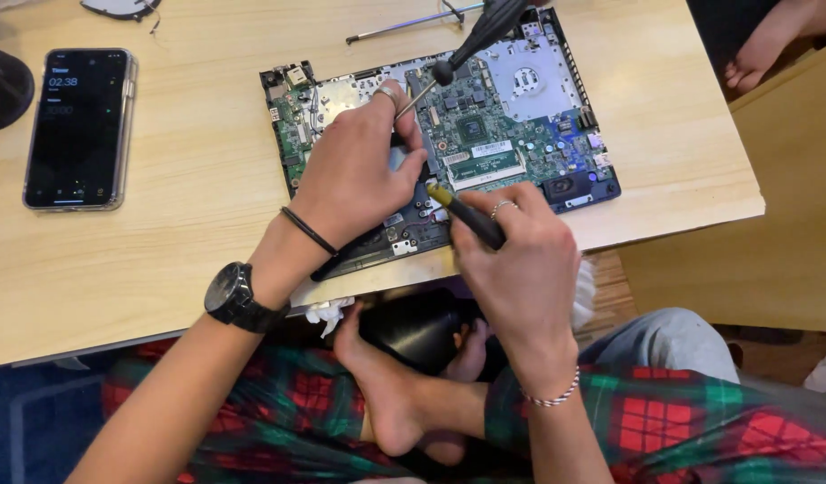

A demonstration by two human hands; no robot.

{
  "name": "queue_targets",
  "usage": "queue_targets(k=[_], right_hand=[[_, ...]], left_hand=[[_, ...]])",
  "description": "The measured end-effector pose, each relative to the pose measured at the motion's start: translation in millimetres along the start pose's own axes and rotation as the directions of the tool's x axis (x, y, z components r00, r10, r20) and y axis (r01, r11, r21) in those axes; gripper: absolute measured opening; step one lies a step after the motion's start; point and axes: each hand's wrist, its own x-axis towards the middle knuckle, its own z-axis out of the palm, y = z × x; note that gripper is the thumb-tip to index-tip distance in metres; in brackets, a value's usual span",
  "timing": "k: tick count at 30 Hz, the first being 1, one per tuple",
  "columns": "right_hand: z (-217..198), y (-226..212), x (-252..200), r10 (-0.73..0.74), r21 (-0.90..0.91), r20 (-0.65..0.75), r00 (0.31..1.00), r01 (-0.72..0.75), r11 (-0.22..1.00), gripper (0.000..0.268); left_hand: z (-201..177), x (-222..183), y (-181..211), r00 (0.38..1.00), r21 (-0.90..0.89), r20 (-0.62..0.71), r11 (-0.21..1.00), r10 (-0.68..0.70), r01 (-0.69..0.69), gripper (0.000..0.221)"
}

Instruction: Disassembling and cleaning the internal components of a laptop using a screwdriver and a brush.

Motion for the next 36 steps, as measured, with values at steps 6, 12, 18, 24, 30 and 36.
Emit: queue_targets(k=[6,12,18,24,30,36], right_hand=[[8.6,-7.2,-0.8,0.054,-0.149,0.060,0.997,-0.045,0.988,0.011],[14.6,-22.1,2.5,0.123,-0.287,0.123,0.985,-0.083,0.954,0.015],[18.4,-33.8,16.1,0.302,-0.408,0.238,0.923,-0.187,0.894,0.024],[19.5,-36.4,29.3,0.344,-0.499,0.305,0.888,-0.158,0.852,0.030],[30.1,-35.1,31.8,0.386,-0.530,0.305,0.871,-0.181,0.828,0.026],[36.3,-35.4,33.5,0.408,-0.539,0.316,0.857,-0.192,0.820,0.022]], left_hand=[[6.2,-3.3,-8.3,1.000,-0.047,-0.028,0.999,0.014,-0.015,0.028],[5.7,-5.2,-11.7,0.999,-0.053,-0.036,0.998,0.041,-0.042,0.026],[7.0,-7.0,-14.9,0.995,-0.081,-0.078,0.994,0.068,-0.074,0.026],[4.8,-7.8,-12.1,0.992,-0.134,-0.118,0.989,0.050,-0.066,0.030],[5.7,-7.0,-21.7,0.992,-0.177,-0.098,0.980,0.078,-0.095,0.031],[-15.7,-1.7,-31.2,0.991,-0.342,0.130,0.937,-0.025,0.069,0.031]])
